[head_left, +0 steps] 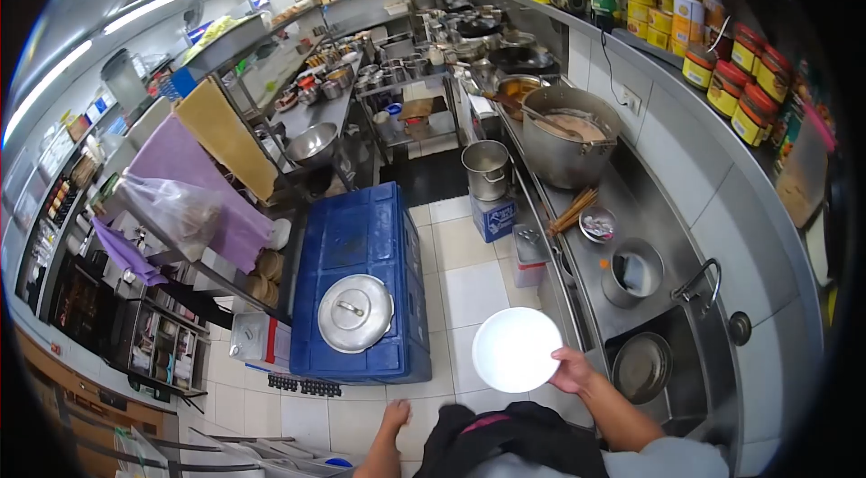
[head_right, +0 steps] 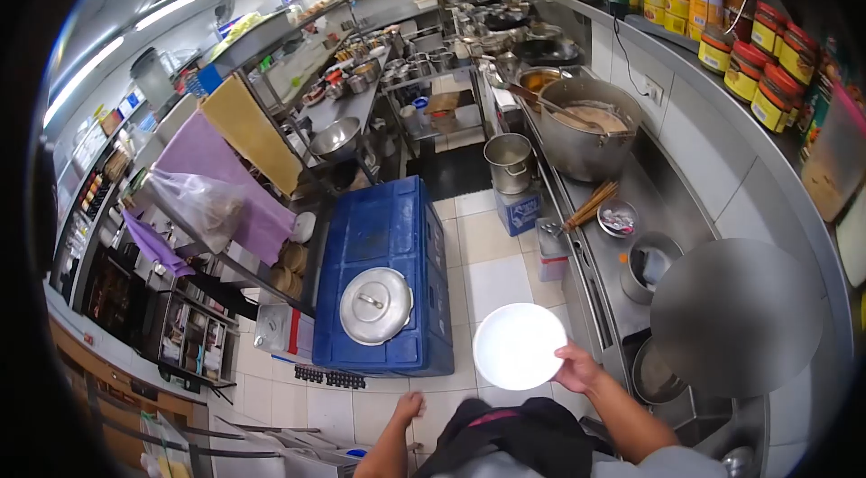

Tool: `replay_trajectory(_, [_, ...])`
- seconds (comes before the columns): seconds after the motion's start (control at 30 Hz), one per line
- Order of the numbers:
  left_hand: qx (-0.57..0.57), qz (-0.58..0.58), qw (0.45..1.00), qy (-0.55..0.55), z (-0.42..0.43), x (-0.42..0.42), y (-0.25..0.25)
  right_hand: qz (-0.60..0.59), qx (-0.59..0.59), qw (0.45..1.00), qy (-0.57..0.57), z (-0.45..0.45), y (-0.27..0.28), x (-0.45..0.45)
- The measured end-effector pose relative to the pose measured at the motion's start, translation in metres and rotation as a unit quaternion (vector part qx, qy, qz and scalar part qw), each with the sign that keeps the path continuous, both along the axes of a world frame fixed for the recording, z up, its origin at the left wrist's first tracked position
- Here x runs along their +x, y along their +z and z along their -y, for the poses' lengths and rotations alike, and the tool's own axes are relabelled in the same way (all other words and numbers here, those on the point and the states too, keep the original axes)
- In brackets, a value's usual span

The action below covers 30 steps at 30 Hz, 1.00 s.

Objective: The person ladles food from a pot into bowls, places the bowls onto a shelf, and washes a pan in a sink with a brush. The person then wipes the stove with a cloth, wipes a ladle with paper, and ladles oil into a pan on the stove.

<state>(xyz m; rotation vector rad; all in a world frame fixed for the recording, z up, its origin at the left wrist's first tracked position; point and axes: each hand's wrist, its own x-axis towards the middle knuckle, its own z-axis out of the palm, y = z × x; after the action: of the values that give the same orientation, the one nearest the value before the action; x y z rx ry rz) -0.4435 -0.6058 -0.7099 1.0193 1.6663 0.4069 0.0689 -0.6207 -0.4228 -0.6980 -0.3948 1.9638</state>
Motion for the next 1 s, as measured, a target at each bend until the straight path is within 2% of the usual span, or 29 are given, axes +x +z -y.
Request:
replay_trajectory(0.1, [0.051,0.068,0.994,-0.064,-0.111,0.124,0.101,-0.010,-0.007,0.989,-0.145,0.001,0.019,0.020])
replay_trajectory(0.13, [0.063,0.080,0.990,-0.102,-0.145,0.158,0.121,-0.010,-0.012,0.988,-0.154,-0.004,0.020,0.024])
replay_trajectory(0.2, [0.118,0.139,0.965,-0.187,-0.210,0.222,0.155,-0.012,-0.024,0.957,-0.289,-0.009,0.022,0.039])
replay_trajectory(0.23, [0.161,0.154,0.945,-0.239,-0.243,0.253,0.162,0.014,-0.033,0.944,-0.328,-0.012,0.015,0.048])
replay_trajectory(0.33, [0.256,0.198,0.888,-0.328,-0.311,0.349,0.289,0.023,-0.041,0.912,-0.407,-0.035,0.014,0.077])
replay_trajectory(0.37, [0.251,0.206,0.879,-0.350,-0.333,0.375,0.327,0.024,-0.042,0.901,-0.431,-0.047,0.021,0.084])
replay_trajectory(0.43, [0.443,0.215,0.781,-0.384,-0.375,0.419,0.380,0.019,-0.029,0.892,-0.452,-0.066,0.042,0.095])
replay_trajectory(0.5, [0.605,0.189,0.686,-0.357,-0.427,0.464,0.398,0.029,-0.046,0.870,-0.490,-0.083,0.050,0.105])
replay_trajectory(0.57, [0.702,0.022,0.617,-0.355,-0.491,0.495,0.426,0.038,-0.056,0.850,-0.523,-0.104,0.061,0.115])
replay_trajectory(0.6, [0.710,-0.051,0.615,-0.339,-0.525,0.512,0.438,0.057,-0.055,0.833,-0.548,-0.111,0.072,0.116])
replay_trajectory(0.63, [0.751,-0.113,0.571,-0.313,-0.557,0.530,0.453,0.076,-0.054,0.816,-0.571,-0.117,0.079,0.119])
replay_trajectory(0.67, [0.743,-0.209,0.545,-0.327,-0.583,0.541,0.471,0.078,-0.058,0.810,-0.579,-0.120,0.080,0.123])
replay_trajectory(0.7, [0.715,-0.290,0.521,-0.365,-0.618,0.551,0.466,0.080,-0.050,0.796,-0.598,-0.120,0.080,0.125])
replay_trajectory(0.73, [0.635,-0.360,0.526,-0.436,-0.647,0.559,0.466,0.081,-0.042,0.783,-0.615,-0.121,0.080,0.128])
replay_trajectory(0.8, [0.495,-0.416,0.519,-0.559,-0.697,0.585,0.464,0.078,-0.050,0.774,-0.626,-0.122,0.078,0.132])
replay_trajectory(0.83, [0.494,-0.417,0.519,-0.559,-0.715,0.586,0.464,0.077,-0.054,0.769,-0.633,-0.124,0.076,0.136])
replay_trajectory(0.9, [0.531,-0.418,0.432,-0.597,-0.728,0.590,0.481,0.063,-0.058,0.767,-0.636,-0.135,0.069,0.144])
replay_trajectory(1.0, [0.492,-0.451,0.436,-0.603,-0.714,0.595,0.544,0.048,-0.080,0.770,-0.631,-0.141,0.056,0.163])
